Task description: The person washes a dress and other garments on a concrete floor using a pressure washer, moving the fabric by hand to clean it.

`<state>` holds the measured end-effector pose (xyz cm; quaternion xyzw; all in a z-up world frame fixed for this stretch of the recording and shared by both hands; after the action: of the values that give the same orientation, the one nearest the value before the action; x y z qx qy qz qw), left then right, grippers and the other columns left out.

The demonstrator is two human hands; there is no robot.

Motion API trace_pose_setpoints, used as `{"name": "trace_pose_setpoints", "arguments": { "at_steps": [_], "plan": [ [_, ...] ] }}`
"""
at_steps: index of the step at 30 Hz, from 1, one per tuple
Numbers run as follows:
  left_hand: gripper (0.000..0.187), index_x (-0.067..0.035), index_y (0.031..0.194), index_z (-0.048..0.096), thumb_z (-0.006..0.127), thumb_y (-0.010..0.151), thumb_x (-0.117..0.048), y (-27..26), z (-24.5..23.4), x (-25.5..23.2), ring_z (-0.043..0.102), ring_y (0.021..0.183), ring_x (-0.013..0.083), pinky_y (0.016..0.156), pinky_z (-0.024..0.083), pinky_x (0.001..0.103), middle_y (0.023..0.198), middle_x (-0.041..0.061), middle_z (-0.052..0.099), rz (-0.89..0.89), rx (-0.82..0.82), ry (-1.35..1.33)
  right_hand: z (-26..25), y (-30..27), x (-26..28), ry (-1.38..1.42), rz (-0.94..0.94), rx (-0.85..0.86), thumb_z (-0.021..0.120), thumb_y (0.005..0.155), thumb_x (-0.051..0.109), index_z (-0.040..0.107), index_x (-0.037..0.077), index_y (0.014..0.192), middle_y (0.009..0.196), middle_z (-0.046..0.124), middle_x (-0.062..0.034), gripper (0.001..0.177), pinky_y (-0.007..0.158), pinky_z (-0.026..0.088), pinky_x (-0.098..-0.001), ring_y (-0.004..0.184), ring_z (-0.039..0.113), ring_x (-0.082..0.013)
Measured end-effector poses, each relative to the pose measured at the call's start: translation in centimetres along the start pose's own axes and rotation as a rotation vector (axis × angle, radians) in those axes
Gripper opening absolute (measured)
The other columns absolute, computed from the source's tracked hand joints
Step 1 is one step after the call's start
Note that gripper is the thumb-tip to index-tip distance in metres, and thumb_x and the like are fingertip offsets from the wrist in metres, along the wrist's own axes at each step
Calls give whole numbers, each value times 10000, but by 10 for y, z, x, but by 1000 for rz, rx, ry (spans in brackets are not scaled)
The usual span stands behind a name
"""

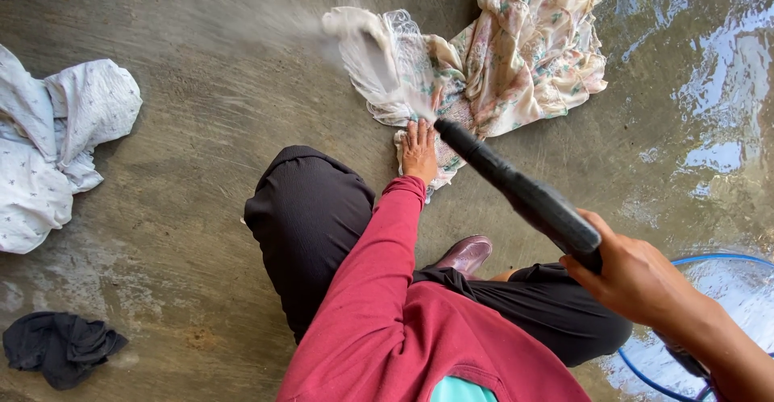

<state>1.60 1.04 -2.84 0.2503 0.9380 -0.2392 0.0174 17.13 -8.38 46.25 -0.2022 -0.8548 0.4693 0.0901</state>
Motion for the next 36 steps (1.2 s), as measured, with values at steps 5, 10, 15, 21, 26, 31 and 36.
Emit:
{"name": "trace_pose_setpoints", "arguments": {
  "at_steps": [5,10,15,21,26,31,36],
  "plan": [
    [795,-123,1644,172,486,937,-307,-3,-6,1,102,1552,451,1241,190,572,1721,165,49,36,70,44,5,6,-1,-38,17,63,653,877,436,361,344,1463,849,791,-145,661,737,532,-440,852,736,-400],
    [710,-179,1628,255,462,951,-232,-2,-1,1,58,1572,425,1243,200,558,1727,120,72,12,42,-1,7,8,-10,-6,25,25,669,865,424,366,306,1467,883,796,-160,684,735,546,-438,836,749,-409],
    [745,-70,1558,373,555,883,-330,-2,-6,1,176,1538,431,1227,228,575,1688,175,214,33,63,14,14,11,-10,-83,25,105,651,882,441,411,350,1394,906,794,-109,573,750,532,-447,894,736,-371],
    [752,-175,1649,206,490,957,-253,-4,-6,1,30,1573,432,1250,184,558,1726,144,-2,18,72,32,9,5,-20,5,131,-9,650,871,427,368,256,1463,861,787,-212,678,758,521,-467,866,707,-482],
    [746,-172,1654,199,486,975,-287,-9,0,-2,23,1563,469,1241,187,585,1722,169,25,25,38,101,11,7,-25,2,111,54,663,870,438,406,325,1430,987,795,-171,626,779,549,-445,955,740,-418],
    [646,-166,1657,178,351,1036,-219,-24,16,-20,20,1556,498,1246,169,569,1722,187,63,-9,39,228,26,6,-38,85,173,-1,662,857,399,407,268,1436,962,794,-224,646,766,521,-487,958,700,-502],
    [576,-134,1614,295,298,1049,-249,-44,9,-42,119,1506,587,1132,275,668,1679,217,230,11,239,288,41,10,-43,-55,109,186,657,880,477,420,336,1375,971,795,-159,567,765,534,-436,956,743,-386]
  ]
}}
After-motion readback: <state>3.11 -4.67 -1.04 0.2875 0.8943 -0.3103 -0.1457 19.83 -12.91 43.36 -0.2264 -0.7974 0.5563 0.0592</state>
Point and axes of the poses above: each hand's wrist, its own y-axis towards the middle knuckle, its own z-axis out of the palm, x = y × z, the point moved 3 cm from there along y, towards the middle knuckle
